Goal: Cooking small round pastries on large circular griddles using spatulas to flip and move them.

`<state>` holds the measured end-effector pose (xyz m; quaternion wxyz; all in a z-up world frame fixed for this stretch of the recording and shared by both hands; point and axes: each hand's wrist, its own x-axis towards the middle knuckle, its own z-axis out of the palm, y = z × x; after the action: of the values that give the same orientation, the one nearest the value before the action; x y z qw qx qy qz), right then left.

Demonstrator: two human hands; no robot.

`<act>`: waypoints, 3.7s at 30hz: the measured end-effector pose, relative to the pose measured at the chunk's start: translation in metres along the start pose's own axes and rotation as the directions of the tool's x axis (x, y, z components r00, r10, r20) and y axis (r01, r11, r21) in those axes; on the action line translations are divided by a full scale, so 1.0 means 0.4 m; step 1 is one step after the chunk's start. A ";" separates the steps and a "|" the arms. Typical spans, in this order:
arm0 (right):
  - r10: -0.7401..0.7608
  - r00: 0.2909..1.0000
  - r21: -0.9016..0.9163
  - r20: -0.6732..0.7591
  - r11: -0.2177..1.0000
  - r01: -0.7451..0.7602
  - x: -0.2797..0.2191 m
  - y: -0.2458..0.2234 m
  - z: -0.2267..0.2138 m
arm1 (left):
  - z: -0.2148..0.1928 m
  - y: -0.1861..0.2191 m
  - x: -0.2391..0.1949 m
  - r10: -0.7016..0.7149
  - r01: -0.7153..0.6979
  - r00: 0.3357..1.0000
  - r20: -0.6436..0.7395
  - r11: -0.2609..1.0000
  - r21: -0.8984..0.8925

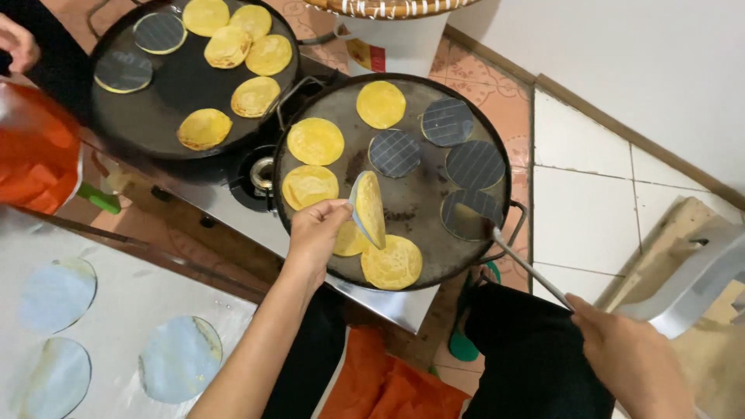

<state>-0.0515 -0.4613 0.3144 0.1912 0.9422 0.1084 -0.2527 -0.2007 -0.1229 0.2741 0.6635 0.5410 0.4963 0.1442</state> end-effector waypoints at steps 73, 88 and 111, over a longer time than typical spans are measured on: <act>-0.650 0.610 -0.035 -0.453 0.696 0.717 0.157 -0.397 -0.056 | -0.297 -0.003 -0.058 0.076 -0.154 0.935 -0.347 0.967 -0.203; -0.483 0.858 0.056 0.176 0.875 0.481 0.004 -0.279 0.097 | -0.243 -0.012 -0.016 0.099 -0.180 0.943 -0.317 0.955 -0.237; -0.677 0.547 0.043 -0.492 0.608 0.792 0.216 -0.503 0.244 | -0.206 0.007 -0.005 0.085 -0.167 0.939 -0.334 0.960 -0.223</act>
<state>-0.0810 -0.3106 0.1302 -0.0881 0.8540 0.5012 -0.1081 -0.2680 -0.0760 0.2838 0.6254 0.4538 0.5398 0.3340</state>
